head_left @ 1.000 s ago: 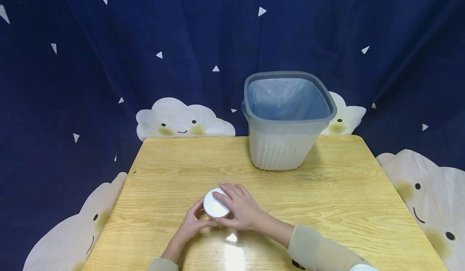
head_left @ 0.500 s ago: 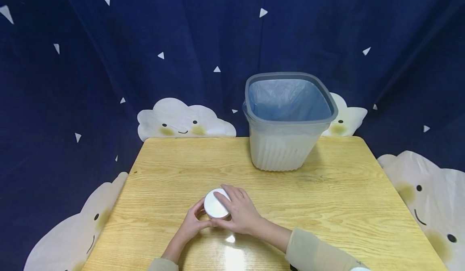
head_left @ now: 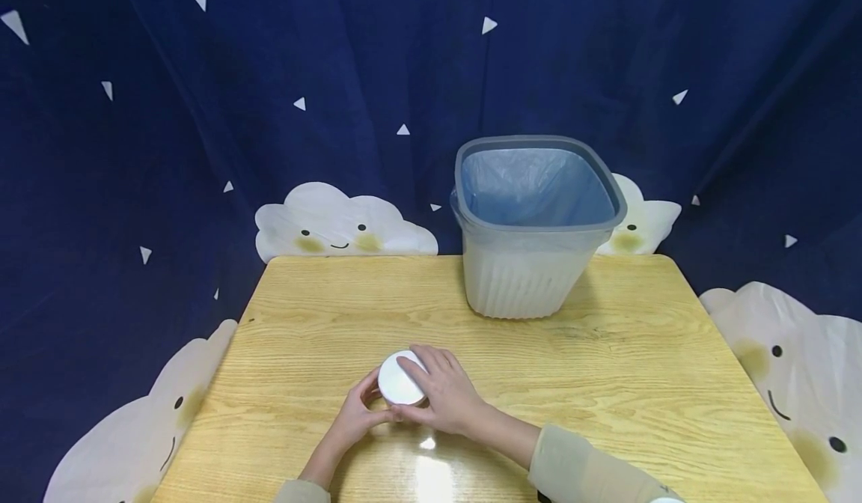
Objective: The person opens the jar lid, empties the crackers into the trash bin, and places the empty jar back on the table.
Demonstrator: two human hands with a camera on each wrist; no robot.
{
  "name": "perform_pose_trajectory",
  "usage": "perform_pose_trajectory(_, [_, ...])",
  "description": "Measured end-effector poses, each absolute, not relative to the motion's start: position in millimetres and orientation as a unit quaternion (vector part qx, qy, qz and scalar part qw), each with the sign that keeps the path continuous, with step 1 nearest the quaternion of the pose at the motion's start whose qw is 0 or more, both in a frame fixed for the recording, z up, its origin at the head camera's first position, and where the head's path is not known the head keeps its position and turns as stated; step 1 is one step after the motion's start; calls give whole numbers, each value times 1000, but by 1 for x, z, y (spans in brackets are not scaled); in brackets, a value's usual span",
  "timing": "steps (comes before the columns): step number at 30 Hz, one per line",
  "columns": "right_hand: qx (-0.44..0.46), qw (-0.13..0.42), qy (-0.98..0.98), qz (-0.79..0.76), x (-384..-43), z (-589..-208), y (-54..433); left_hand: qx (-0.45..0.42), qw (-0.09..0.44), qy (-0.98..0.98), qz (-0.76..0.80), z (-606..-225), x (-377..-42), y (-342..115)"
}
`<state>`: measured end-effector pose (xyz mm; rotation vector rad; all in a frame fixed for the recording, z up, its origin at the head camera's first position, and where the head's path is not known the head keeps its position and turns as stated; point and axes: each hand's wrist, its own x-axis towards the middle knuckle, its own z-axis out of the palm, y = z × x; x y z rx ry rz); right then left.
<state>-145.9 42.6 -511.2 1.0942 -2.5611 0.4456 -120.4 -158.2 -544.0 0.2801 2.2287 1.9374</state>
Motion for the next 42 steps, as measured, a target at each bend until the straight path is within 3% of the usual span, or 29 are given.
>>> perform_pose_trajectory(13, [415,177,-880,152,-154,-513,46,103,88,746,652,-545,-121,-159])
perform_pose_trajectory(34, [466,115,-862,163,-166,-511,53,143,72,747,645,-549,-120,-160])
perform_pose_trajectory(42, [490,110,-849,167,-171,-511,55,129,76,748,646,-572,-126,-163])
